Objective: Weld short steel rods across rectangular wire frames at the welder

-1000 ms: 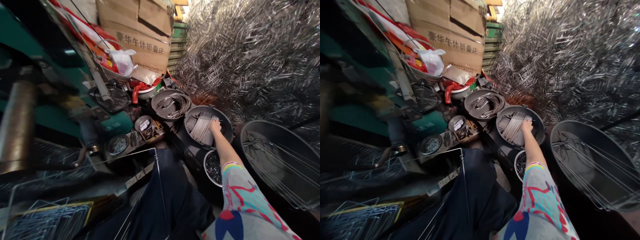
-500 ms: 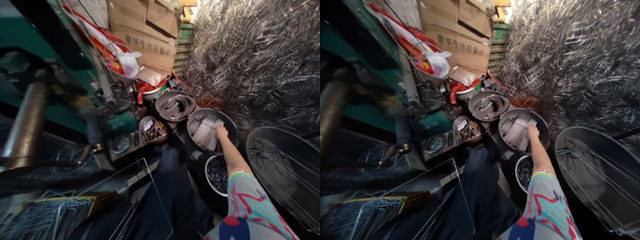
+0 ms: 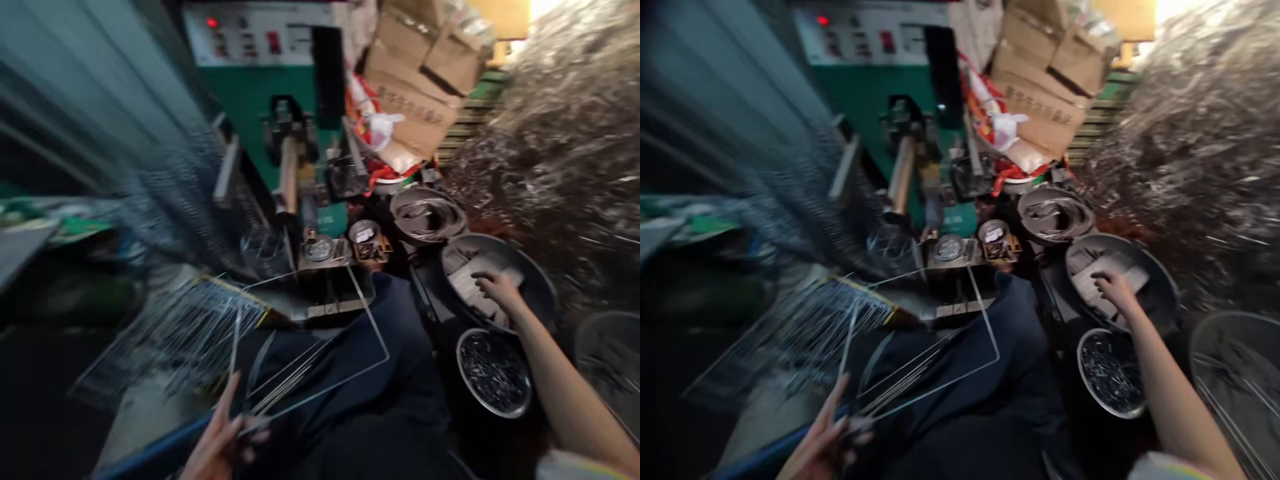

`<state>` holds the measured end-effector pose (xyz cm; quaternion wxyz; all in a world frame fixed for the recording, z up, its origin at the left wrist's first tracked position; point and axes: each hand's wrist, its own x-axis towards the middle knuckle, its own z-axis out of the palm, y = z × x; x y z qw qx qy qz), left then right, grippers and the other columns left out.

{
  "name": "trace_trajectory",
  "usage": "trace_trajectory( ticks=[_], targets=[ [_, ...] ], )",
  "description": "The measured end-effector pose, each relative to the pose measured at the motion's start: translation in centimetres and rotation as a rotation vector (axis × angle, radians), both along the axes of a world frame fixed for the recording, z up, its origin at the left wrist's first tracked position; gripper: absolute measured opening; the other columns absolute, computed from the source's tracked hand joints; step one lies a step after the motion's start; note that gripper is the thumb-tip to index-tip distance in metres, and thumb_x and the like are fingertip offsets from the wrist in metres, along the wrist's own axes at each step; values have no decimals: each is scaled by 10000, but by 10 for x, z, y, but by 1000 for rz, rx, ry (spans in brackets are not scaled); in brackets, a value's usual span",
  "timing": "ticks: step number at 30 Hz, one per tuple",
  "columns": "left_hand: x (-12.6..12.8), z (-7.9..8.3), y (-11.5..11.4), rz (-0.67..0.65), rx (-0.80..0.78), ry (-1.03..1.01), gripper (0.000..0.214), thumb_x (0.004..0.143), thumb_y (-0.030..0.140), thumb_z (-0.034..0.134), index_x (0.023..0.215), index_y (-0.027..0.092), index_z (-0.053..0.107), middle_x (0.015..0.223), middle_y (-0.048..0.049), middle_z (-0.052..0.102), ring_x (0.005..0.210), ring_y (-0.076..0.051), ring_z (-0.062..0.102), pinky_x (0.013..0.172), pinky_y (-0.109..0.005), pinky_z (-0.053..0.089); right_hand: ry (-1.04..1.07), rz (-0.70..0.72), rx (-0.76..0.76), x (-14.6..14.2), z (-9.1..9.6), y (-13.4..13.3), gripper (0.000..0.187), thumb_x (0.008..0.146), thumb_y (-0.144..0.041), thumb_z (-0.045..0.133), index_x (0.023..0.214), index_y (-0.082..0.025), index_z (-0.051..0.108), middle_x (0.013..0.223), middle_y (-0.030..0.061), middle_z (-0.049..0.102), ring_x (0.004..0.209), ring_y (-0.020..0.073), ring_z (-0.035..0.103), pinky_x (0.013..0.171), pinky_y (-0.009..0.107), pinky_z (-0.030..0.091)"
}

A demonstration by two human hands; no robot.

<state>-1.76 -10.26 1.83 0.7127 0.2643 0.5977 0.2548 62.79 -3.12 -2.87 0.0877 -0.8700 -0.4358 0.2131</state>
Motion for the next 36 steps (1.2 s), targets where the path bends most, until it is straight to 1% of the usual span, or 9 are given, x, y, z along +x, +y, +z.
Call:
trace_trajectory(
  ticks=[3,6,9,13,16,20,24,30,36],
  targets=[
    [1,-18,-9,151,125,-125,1055,774,407,752,1539,400,26,842,-48,741,746,-250,715,520,-251,476,260,97,303,-61,30,-5,375,883,-440,495,1099,-189,671,889,103,728,749,252,702,687,380,594],
    [1,-31,-9,190,164,-247,1039,802,350,734,1555,342,18,829,-92,742,715,-262,722,507,-237,474,345,269,436,-127,61,-19,392,844,-538,574,1079,-258,716,961,85,745,877,295,710,826,455,584],
    [-10,-37,-14,218,163,-317,1040,818,328,724,1554,353,-10,821,-90,740,686,-254,721,484,-225,471,383,418,419,-172,87,-30,457,856,-530,592,1225,-274,679,1199,71,699,1130,328,640,967,476,531],
    [-21,-47,-22,225,159,-317,1038,833,334,709,1544,385,-45,858,-94,741,676,-249,722,470,-224,472,472,689,315,-195,111,-38,744,799,-544,676,1455,-255,479,1436,71,526,1308,351,495,1088,478,431],
    [-12,-53,-20,216,205,-355,981,865,345,667,1546,382,-38,912,-119,743,680,-236,720,472,-218,473,387,820,276,-211,122,-40,873,757,-484,748,1517,-290,365,1497,54,449,1351,360,440,1131,512,367],
    [5,-50,-12,150,239,-390,974,895,334,626,1543,347,-101,920,-138,746,690,-239,721,474,-217,484,280,951,226,-242,122,-42,879,788,-411,736,1542,-315,295,1531,51,397,1365,341,429,1137,518,364],
    [9,-41,-10,129,248,-389,976,905,328,608,1540,315,-133,918,-148,744,681,-244,718,475,-223,488,262,1062,175,-263,105,-42,863,801,-396,722,1543,-312,289,1555,45,359,1408,297,374,1159,474,344],
    [10,-34,-11,114,270,-368,935,919,295,581,1544,323,-115,892,-143,745,661,-240,714,479,-227,495,285,1128,127,-277,85,-35,894,796,-489,720,1548,-307,271,1565,58,337,1437,299,317,1186,501,263],
    [10,-35,-11,113,282,-404,916,924,293,576,1545,345,-95,891,-135,748,660,-240,718,469,-211,487,279,1142,87,-290,75,-27,868,787,-498,720,1529,-271,332,1552,79,359,1426,298,340,1172,506,277]
  ],
)
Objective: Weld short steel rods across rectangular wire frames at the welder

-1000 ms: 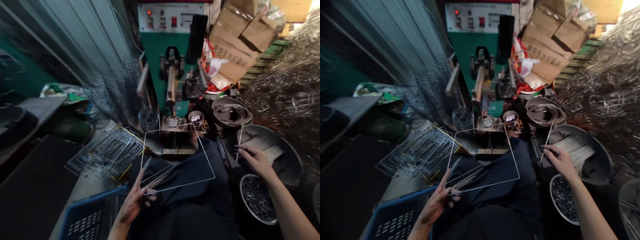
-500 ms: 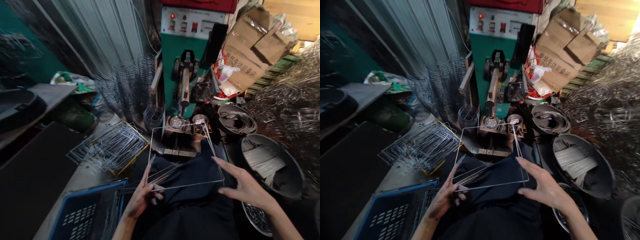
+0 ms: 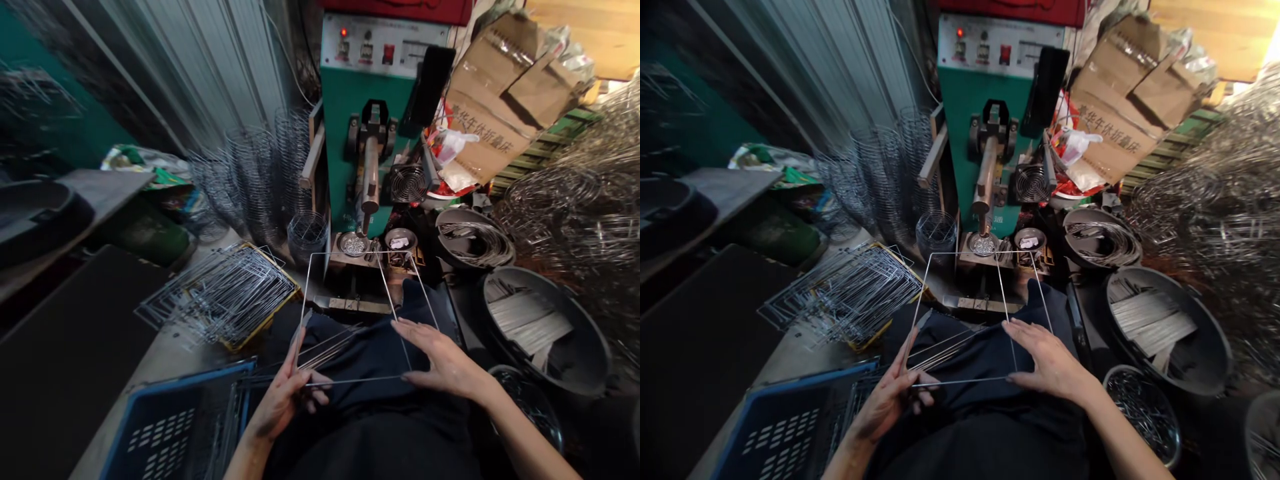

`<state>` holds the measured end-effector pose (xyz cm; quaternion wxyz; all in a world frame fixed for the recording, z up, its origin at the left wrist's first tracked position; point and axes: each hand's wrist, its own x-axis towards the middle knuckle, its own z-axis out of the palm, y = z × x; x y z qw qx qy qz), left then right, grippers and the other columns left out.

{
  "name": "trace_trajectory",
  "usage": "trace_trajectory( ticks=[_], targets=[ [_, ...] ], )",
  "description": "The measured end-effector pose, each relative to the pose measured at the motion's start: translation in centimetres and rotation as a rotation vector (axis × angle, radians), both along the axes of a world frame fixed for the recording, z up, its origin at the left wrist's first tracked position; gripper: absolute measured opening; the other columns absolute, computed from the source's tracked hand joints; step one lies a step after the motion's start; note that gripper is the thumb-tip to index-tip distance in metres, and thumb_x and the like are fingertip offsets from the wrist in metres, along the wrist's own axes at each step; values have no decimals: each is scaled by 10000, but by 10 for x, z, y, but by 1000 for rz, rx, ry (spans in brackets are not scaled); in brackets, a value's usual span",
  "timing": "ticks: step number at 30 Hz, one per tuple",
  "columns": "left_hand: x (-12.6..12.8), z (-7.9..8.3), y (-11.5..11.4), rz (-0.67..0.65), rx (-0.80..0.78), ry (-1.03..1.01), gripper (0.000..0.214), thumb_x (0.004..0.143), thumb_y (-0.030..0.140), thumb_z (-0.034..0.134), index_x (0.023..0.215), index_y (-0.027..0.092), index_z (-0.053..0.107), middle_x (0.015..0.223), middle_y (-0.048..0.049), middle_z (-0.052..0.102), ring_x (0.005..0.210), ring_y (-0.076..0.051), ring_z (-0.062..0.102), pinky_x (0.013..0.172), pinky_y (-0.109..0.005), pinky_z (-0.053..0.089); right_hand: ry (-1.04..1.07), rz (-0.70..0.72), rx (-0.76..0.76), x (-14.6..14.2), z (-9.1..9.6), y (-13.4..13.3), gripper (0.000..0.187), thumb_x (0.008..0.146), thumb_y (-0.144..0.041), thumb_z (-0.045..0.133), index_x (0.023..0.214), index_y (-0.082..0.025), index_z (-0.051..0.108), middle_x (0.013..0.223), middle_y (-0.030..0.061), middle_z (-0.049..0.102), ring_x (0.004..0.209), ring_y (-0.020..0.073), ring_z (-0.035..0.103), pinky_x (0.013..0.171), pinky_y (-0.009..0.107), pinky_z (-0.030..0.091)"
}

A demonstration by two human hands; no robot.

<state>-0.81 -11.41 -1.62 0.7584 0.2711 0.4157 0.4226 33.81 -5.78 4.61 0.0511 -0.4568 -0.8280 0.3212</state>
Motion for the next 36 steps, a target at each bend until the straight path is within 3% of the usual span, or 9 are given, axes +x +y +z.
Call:
trace_trajectory(
  ticks=[5,11,19,36],
  targets=[
    [6,-3,-1,-40,18,-53,897,940,273,552,1538,353,-113,919,-144,749,674,-233,723,483,-205,493,8,-5,45,-28,-8,6,850,749,-420,752,1497,-216,403,1515,108,419,1403,301,380,1144,482,327],
    [13,-8,3,-27,44,-70,888,945,238,530,1532,370,-122,924,-135,750,627,-207,711,466,-197,491,63,76,89,-60,-4,8,866,739,-437,764,1486,-182,408,1503,109,440,1405,280,378,1127,442,355],
    [8,-7,3,-39,70,-112,878,954,228,515,1530,366,-133,928,-136,752,641,-210,717,479,-199,504,47,-40,199,-38,-1,3,814,819,-408,693,1518,-184,342,1518,121,416,1425,263,344,1132,450,345],
    [4,-12,0,-33,92,-86,876,945,211,505,1534,356,-127,922,-138,748,633,-206,713,481,-205,507,-10,-93,176,-28,-10,2,790,818,-461,683,1500,-193,386,1501,115,442,1405,276,381,1119,472,364]
  ],
)
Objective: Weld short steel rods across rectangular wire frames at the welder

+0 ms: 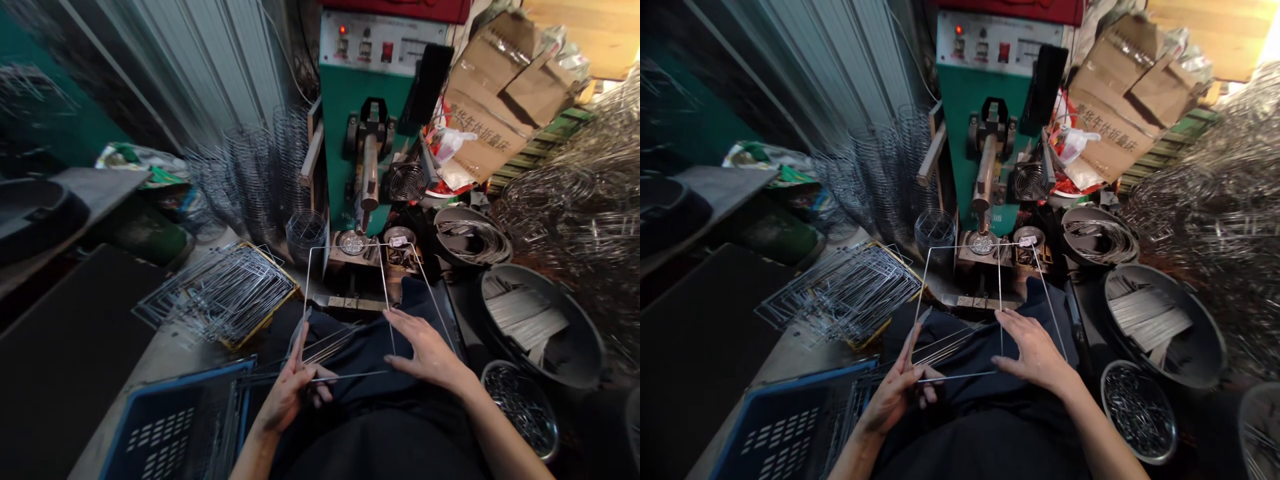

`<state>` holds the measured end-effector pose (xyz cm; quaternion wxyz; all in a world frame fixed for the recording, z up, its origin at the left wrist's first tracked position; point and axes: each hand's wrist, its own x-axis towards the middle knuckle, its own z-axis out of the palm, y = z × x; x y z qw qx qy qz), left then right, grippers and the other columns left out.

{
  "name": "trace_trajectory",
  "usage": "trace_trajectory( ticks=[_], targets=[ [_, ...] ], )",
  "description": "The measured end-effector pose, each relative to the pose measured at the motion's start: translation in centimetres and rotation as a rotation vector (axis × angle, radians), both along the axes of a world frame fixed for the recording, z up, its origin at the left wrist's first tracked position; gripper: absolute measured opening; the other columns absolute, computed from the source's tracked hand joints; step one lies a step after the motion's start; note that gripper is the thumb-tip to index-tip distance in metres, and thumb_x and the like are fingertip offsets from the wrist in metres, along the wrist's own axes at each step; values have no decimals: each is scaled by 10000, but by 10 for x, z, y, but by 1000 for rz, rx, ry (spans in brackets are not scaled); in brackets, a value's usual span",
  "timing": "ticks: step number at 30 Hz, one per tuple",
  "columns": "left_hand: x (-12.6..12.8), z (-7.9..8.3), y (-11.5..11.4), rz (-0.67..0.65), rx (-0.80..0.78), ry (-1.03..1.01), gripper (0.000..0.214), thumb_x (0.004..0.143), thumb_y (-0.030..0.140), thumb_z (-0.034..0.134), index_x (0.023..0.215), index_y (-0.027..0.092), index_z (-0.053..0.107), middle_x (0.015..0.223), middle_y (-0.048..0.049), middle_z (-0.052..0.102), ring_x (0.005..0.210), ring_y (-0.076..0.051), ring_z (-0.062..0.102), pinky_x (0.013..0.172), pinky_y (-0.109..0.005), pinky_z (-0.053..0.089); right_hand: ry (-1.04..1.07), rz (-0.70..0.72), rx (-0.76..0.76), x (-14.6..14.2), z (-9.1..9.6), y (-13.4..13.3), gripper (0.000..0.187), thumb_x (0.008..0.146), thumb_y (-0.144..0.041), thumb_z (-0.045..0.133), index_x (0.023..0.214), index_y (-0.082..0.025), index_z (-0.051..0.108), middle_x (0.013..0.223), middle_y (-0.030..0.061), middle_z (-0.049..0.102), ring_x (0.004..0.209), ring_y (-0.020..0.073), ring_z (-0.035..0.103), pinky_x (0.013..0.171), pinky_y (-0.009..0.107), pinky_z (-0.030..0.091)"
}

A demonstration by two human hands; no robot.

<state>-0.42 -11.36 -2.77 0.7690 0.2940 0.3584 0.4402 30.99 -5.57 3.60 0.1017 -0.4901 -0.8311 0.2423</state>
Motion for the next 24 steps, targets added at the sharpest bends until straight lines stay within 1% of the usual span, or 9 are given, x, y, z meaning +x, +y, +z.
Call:
trace_trajectory(
  ticks=[5,10,11,15,17,20,21,22,24],
  targets=[
    [7,1,-2,-32,-2,-29,901,942,207,511,1522,362,-160,916,-128,750,626,-211,716,480,-213,516,65,-8,-28,-17,-1,0,787,792,-401,705,1490,-191,408,1488,126,457,1401,286,386,1123,482,359],
    [14,-5,0,-50,-46,-39,914,938,198,529,1519,389,-151,847,-85,750,615,-202,712,469,-198,507,267,160,-121,-38,7,-2,865,760,-363,748,1517,-213,357,1526,90,410,1405,245,385,1151,404,351],
    [14,-7,0,-46,-45,-45,917,937,198,534,1519,395,-147,839,-78,750,613,-202,711,467,-200,508,267,145,-108,-38,7,-2,864,762,-364,747,1517,-216,355,1525,90,412,1405,249,385,1150,411,353],
    [10,-11,2,-35,-13,-81,927,935,201,543,1511,415,-151,901,-93,758,631,-216,722,466,-205,508,153,-38,-35,-29,5,-1,786,800,-365,710,1499,-193,392,1499,129,441,1396,290,394,1134,490,357],
    [9,-11,2,-31,0,-94,913,941,204,535,1513,414,-145,922,-105,760,635,-217,725,470,-204,505,139,-31,-60,-27,3,-2,779,802,-359,707,1496,-190,395,1495,130,445,1393,287,401,1134,486,361],
    [9,-10,2,-34,-2,-106,905,948,207,529,1512,412,-148,929,-109,761,640,-215,727,476,-201,503,200,98,-114,-29,-1,-5,827,786,-340,723,1515,-210,356,1513,100,428,1398,253,398,1150,428,357],
    [9,-10,2,-36,-2,-108,911,947,204,531,1510,410,-155,929,-109,761,643,-216,728,477,-200,503,202,112,-110,-29,-3,-6,837,784,-342,727,1519,-215,347,1519,94,419,1399,251,395,1152,422,356],
    [9,-9,1,-36,-3,-107,918,945,199,534,1510,406,-160,928,-110,761,644,-217,729,478,-200,504,183,91,-90,-27,-4,-7,832,786,-350,726,1517,-218,351,1520,95,418,1397,258,398,1148,433,361],
    [8,-7,0,-25,-2,-91,928,941,193,534,1510,395,-171,941,-116,760,646,-217,729,482,-205,510,94,-45,-20,-18,-7,-7,785,805,-372,707,1502,-214,381,1501,111,443,1381,287,419,1124,488,381]
  ],
)
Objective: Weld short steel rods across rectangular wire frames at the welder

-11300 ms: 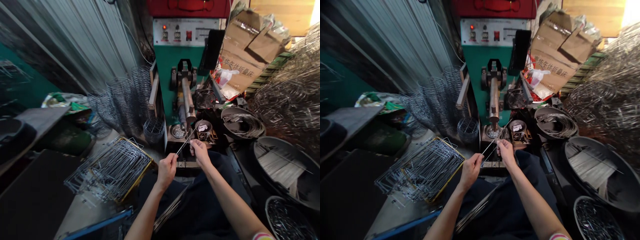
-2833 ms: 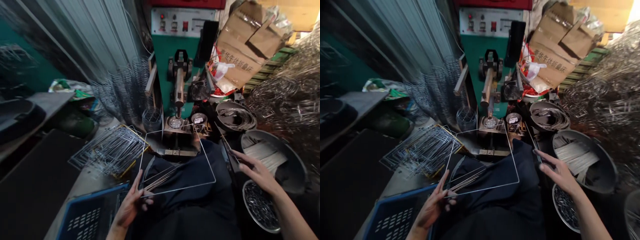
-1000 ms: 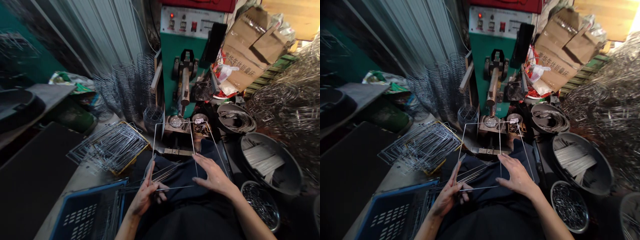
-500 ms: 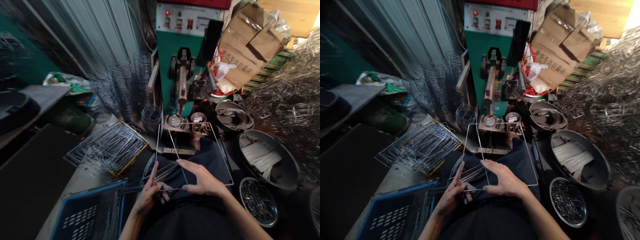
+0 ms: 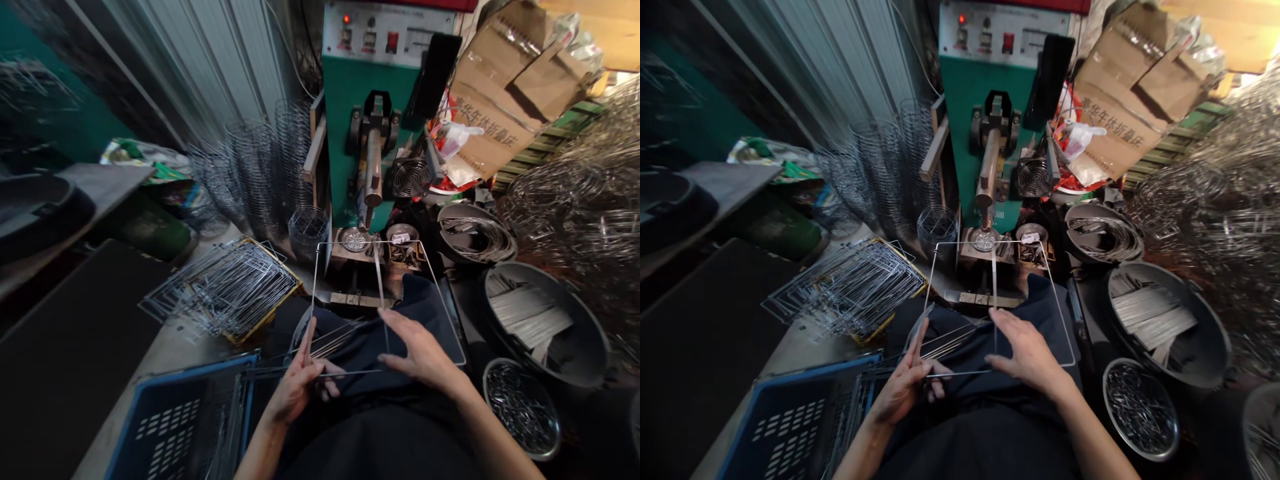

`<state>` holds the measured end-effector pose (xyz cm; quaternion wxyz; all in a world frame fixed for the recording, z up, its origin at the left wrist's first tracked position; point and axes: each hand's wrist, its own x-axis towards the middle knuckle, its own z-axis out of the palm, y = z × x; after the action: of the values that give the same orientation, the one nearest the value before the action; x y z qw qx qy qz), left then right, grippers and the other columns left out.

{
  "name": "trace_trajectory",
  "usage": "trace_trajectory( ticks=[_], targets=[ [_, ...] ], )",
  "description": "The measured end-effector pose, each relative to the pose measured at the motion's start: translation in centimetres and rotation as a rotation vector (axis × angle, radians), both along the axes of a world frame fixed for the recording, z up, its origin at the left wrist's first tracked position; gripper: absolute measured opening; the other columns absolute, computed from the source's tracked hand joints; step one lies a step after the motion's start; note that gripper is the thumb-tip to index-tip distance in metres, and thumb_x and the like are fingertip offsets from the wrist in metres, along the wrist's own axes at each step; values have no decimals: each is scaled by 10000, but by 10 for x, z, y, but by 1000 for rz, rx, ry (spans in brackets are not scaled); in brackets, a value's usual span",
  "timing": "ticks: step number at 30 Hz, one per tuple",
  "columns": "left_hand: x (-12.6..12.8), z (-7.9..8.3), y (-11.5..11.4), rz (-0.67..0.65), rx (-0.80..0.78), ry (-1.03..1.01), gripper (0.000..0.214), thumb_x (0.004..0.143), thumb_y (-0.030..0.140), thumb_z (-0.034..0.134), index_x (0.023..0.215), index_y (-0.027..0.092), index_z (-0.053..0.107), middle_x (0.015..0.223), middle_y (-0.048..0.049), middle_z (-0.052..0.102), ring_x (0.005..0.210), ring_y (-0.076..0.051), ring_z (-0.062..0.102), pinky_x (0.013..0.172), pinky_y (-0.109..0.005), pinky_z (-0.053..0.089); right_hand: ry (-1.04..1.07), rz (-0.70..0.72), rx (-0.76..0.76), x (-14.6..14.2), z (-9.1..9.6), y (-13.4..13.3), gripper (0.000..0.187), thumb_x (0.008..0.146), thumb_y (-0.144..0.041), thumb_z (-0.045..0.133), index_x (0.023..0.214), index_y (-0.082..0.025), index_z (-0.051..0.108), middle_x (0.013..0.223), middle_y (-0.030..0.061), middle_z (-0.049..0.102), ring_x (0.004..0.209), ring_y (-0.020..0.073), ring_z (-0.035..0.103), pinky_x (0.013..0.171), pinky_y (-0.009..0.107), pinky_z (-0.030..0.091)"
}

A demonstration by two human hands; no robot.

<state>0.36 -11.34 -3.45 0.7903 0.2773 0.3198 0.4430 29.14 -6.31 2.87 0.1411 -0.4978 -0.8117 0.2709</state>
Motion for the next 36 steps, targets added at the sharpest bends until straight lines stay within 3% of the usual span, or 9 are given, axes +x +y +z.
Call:
trace_trajectory(
  ticks=[2,4,11,19,36],
  targets=[
    [-2,2,-1,11,-1,21,930,940,193,530,1511,385,-179,955,-124,758,645,-216,728,485,-211,518,-91,-165,59,10,-2,-1,740,832,-399,678,1489,-201,402,1471,131,477,1359,309,446,1099,530,396],
    [-3,4,0,21,4,37,928,940,195,528,1513,379,-178,960,-129,757,639,-214,725,485,-216,522,-113,-219,84,16,-1,-4,745,839,-419,672,1492,-189,394,1466,137,483,1353,307,453,1101,524,399],
    [-1,11,2,28,17,38,910,941,185,528,1525,382,-141,911,-110,759,613,-204,715,490,-218,519,35,91,-27,-3,4,-14,879,791,-263,738,1545,-253,285,1544,71,382,1399,239,397,1148,396,376],
    [1,15,-6,45,60,17,941,934,182,539,1510,391,-175,910,-97,761,580,-196,713,497,-226,532,81,115,-92,-2,-3,-10,947,748,-201,763,1549,-283,265,1539,67,390,1372,239,437,1126,385,403],
    [8,23,-7,75,81,13,932,929,192,539,1516,404,-153,951,-89,760,545,-180,698,526,-253,545,119,92,-92,4,7,-10,951,694,-122,746,1534,-257,321,1508,64,437,1347,242,469,1129,362,399]
  ],
)
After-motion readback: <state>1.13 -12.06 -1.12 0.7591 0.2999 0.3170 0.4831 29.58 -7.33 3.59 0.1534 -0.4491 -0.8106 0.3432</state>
